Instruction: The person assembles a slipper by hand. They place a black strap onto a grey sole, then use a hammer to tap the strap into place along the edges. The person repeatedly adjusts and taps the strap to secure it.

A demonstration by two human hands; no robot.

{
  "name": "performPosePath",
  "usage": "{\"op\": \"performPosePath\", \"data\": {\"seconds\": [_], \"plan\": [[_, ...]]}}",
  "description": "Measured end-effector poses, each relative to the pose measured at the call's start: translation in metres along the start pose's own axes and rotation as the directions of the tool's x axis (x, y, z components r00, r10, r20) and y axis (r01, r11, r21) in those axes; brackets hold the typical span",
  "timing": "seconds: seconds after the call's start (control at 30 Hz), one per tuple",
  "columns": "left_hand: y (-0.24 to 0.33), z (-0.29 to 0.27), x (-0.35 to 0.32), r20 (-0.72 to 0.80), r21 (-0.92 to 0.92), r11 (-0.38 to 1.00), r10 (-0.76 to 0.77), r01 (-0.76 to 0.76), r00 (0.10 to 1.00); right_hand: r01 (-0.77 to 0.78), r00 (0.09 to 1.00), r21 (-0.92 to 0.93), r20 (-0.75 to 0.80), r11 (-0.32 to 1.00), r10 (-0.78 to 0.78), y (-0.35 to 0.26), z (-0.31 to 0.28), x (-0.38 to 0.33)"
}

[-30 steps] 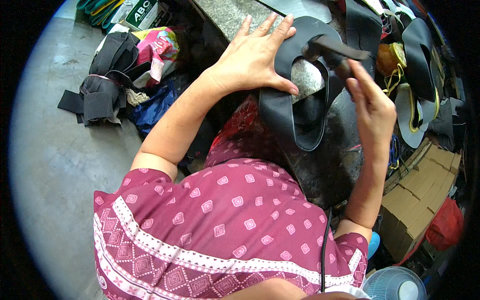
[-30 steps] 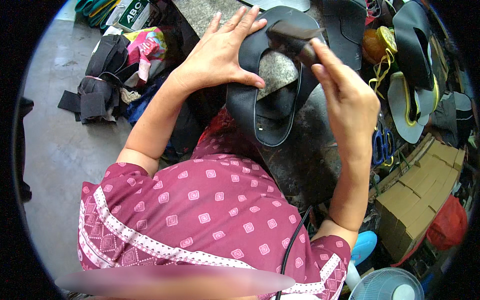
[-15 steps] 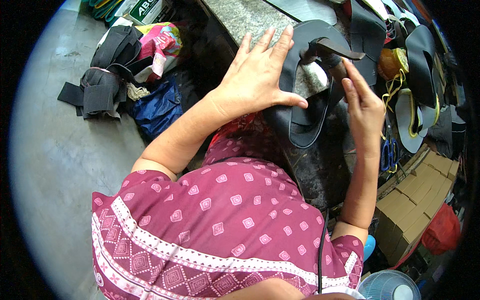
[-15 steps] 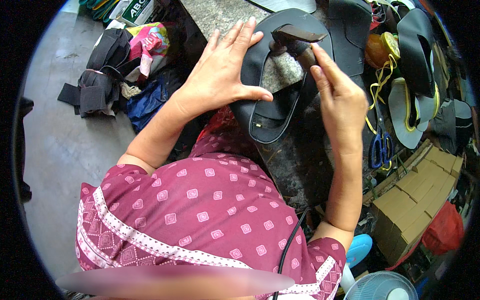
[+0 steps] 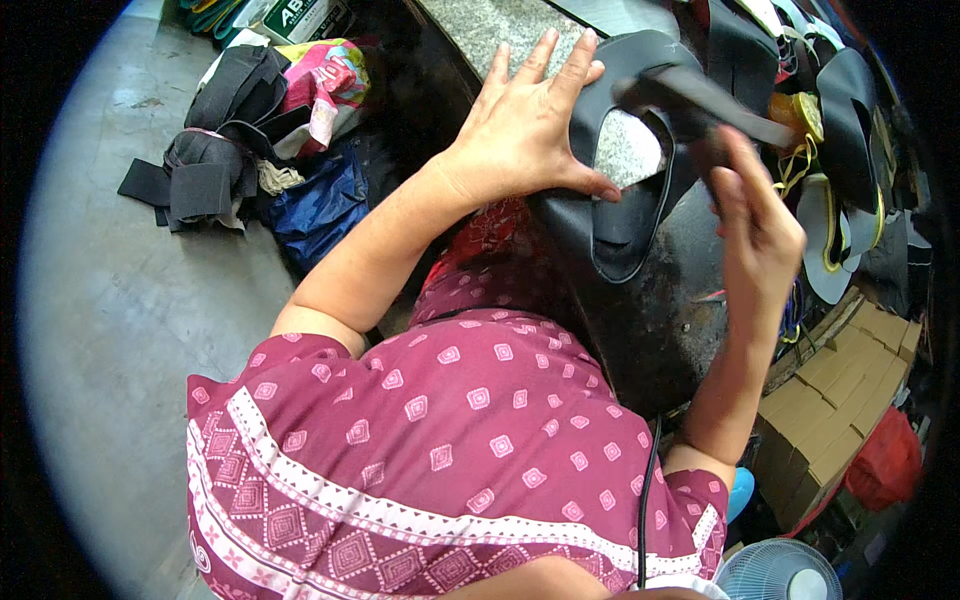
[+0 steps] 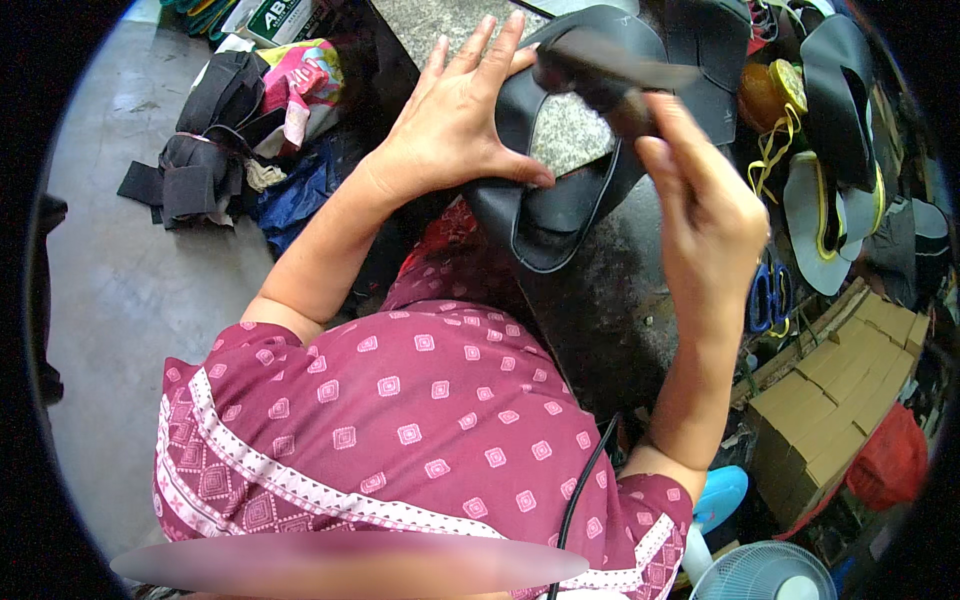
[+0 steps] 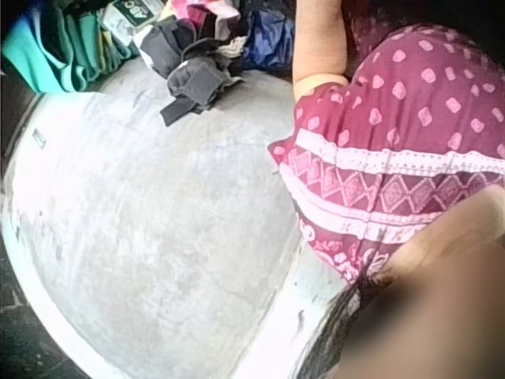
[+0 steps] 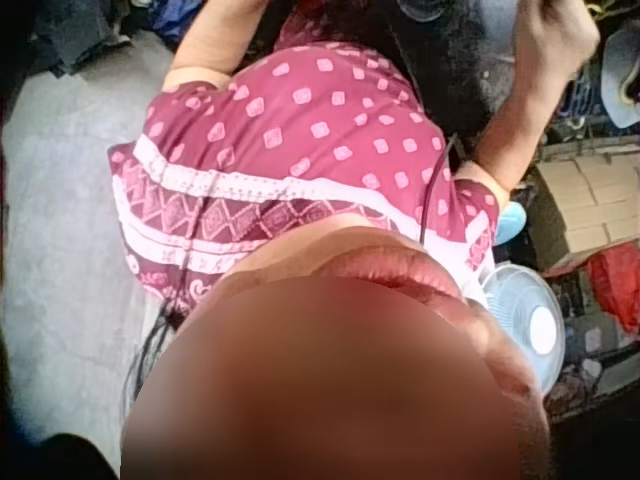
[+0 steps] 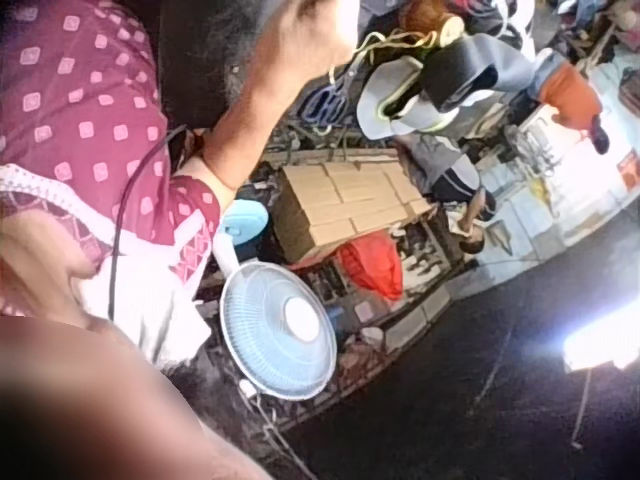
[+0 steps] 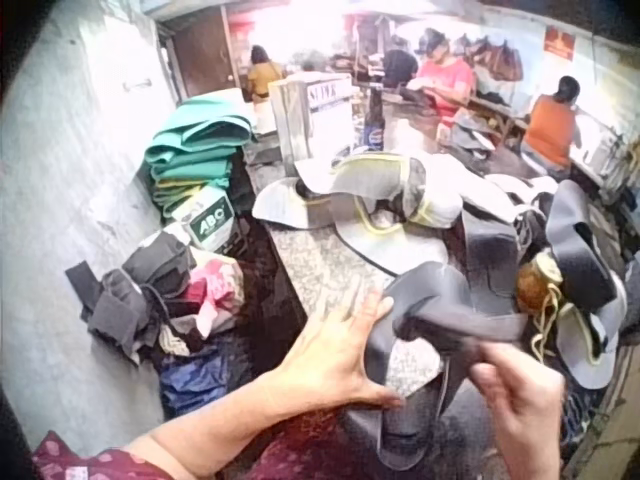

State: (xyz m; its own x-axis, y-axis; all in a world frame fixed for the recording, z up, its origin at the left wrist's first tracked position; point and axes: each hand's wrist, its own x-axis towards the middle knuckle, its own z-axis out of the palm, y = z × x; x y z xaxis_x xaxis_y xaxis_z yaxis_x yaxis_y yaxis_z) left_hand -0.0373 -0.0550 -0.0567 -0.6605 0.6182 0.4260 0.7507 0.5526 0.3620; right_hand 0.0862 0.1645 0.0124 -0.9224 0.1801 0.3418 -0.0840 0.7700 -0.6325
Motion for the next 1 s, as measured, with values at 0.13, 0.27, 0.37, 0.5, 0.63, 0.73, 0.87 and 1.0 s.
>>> {"op": "performPosePath", "data": {"seconds": [0.13, 0.27, 0.37, 0.5, 0.63, 0.73, 0.87, 1.0], "plan": [[-0.002, 0.002, -0.001, -0.017, -0.003, 1.0, 0.008, -0.008, 1.0, 0.029, 0.993, 0.185, -0.118, 0.982, -0.007, -0.012, 0.01, -0.002], [-0.003, 0.0, -0.001, 0.009, 0.007, 1.0, -0.018, 0.018, 1.0, 0.079, 0.994, -0.26, 0.099, 0.962, -0.054, -0.017, 0.023, 0.002], [-0.004, -0.001, -0.001, 0.012, -0.035, 0.999, -0.013, 0.013, 1.0, 0.152, 0.988, -0.207, 0.062, 0.967, -0.142, -0.019, 0.007, 0.0], [-0.003, -0.002, -0.002, 0.021, -0.003, 1.0, -0.003, 0.003, 1.0, 0.052, 0.995, 0.18, -0.09, 0.982, -0.037, -0.018, 0.005, -0.01], [-0.003, -0.006, -0.001, 0.092, 0.01, 1.0, -0.016, 0.016, 0.996, 0.226, 0.974, -0.269, 0.079, 0.936, -0.213, 0.0, 0.031, -0.012], [-0.001, -0.01, 0.001, 0.109, 0.034, 0.999, -0.02, 0.017, 0.994, 0.184, 0.983, -0.387, 0.046, 0.904, -0.18, 0.015, 0.036, -0.003], [0.001, -0.015, 0.003, 0.128, -0.003, 0.999, -0.032, 0.033, 0.991, 0.104, 0.98, -0.52, -0.09, 0.848, -0.176, 0.027, 0.038, 0.033], [0.001, -0.023, 0.0, 0.138, 0.064, 0.998, -0.016, 0.007, 0.99, -0.054, 0.998, -0.496, -0.055, 0.866, 0.031, 0.029, 0.013, 0.041]]}}
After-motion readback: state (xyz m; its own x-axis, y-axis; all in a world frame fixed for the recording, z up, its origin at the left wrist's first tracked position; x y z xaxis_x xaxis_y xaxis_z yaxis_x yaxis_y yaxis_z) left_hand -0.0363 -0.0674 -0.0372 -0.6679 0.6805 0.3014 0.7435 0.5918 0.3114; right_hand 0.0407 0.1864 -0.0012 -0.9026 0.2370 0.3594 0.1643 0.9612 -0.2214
